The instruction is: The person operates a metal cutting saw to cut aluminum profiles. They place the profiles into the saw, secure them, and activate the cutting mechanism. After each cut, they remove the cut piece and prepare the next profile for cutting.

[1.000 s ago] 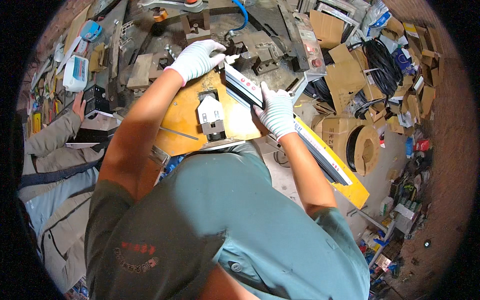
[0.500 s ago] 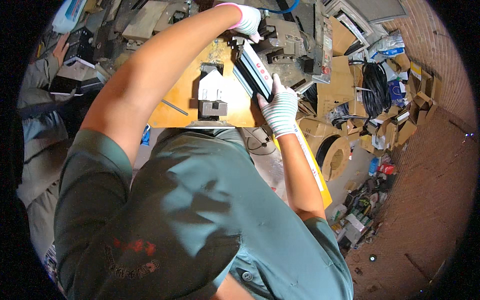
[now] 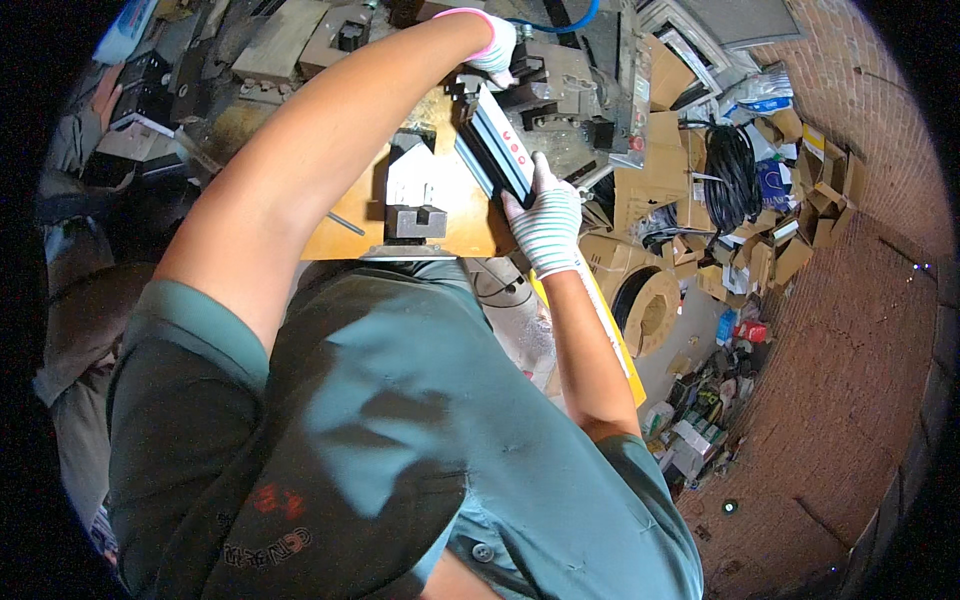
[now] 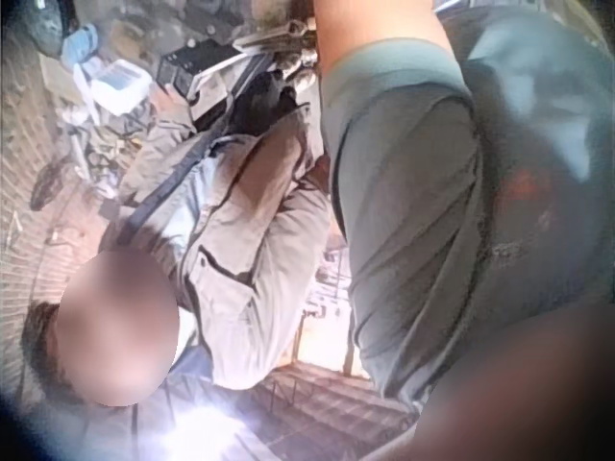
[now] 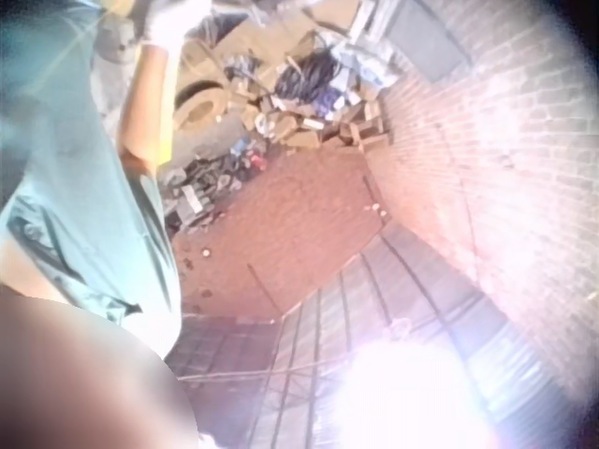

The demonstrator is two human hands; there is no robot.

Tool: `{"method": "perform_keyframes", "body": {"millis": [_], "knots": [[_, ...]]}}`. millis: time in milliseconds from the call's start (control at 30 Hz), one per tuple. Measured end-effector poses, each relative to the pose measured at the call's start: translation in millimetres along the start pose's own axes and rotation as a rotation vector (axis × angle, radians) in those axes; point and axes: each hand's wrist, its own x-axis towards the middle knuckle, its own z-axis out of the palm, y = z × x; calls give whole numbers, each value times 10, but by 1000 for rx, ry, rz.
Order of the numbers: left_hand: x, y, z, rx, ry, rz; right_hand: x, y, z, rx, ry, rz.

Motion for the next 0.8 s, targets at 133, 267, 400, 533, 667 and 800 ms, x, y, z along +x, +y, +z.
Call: {"method": "perform_keyframes", "body": {"millis": [133, 267, 400, 533, 667, 800], "knots": [[-87, 45, -23, 70, -42, -11, 3, -2, -7, -4, 6, -8], [-82, 67, -8, 130, -15, 5, -4, 2, -13, 39, -7, -5], [6, 34, 30, 135, -3, 12, -4, 6, 17, 13, 6, -1], [114, -70, 210, 51, 127, 11, -1, 14, 31, 30, 40, -33], [511, -85, 220, 130, -10, 54, -7, -8, 4, 40, -20, 28], [967, -56, 305, 470, -102, 282, 3, -38, -26, 42, -32, 27]]}}
